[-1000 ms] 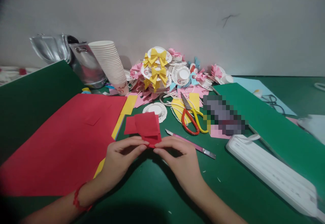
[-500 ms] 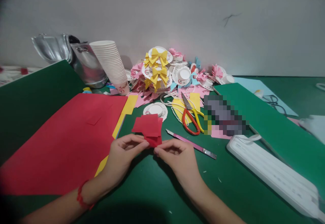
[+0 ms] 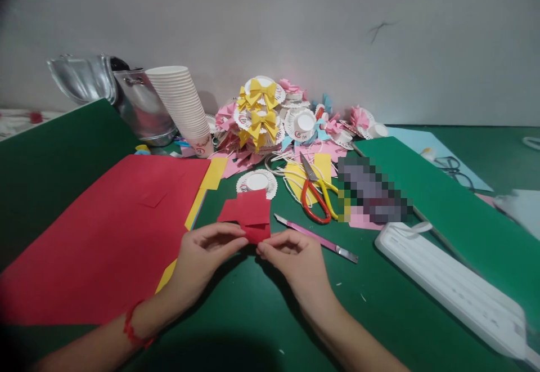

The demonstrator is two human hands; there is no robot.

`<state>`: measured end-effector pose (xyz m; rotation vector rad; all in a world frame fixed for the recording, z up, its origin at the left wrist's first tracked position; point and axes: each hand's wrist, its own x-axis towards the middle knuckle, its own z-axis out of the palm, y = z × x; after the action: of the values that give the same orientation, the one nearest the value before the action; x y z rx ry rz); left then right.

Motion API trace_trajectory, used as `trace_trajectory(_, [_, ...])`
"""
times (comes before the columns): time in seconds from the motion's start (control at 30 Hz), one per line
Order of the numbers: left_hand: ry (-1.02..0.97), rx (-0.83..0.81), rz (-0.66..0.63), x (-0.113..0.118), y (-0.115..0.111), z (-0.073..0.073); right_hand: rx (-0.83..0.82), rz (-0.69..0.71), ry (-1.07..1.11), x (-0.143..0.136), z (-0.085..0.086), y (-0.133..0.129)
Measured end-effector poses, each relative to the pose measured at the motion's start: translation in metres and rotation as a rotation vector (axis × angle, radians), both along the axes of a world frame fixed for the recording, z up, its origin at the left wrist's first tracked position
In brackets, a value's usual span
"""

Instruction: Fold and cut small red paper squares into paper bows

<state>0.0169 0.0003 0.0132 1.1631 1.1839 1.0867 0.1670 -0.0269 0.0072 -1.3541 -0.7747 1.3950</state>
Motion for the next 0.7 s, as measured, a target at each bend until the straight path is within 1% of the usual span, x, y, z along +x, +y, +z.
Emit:
trace_trajectory(0.1, [0.028,-0.001,0.023,0.0004,0.0001,0.0008,-0.007,0.008,0.015,-0.0008,-0.0003,-0.0009])
trace_trajectory(0.27, [0.005,-0.065,0.061,0.0026,0.0005,0.0007,-0.018,0.001,0.035,-0.0026,0.0008,-0.0019])
trace_trajectory(0.43, [-0.048,-0.104,0.039,0.003,-0.0002,-0.0015,0.002,-0.035,-0.006,-0.0038,0.0008,-0.0006])
trace_trajectory(0.7, [-0.035,-0.113,0.033,0.0041,-0.0012,-0.0005,0.025,-0.059,-0.056,-0.0032,-0.0023,-0.0003])
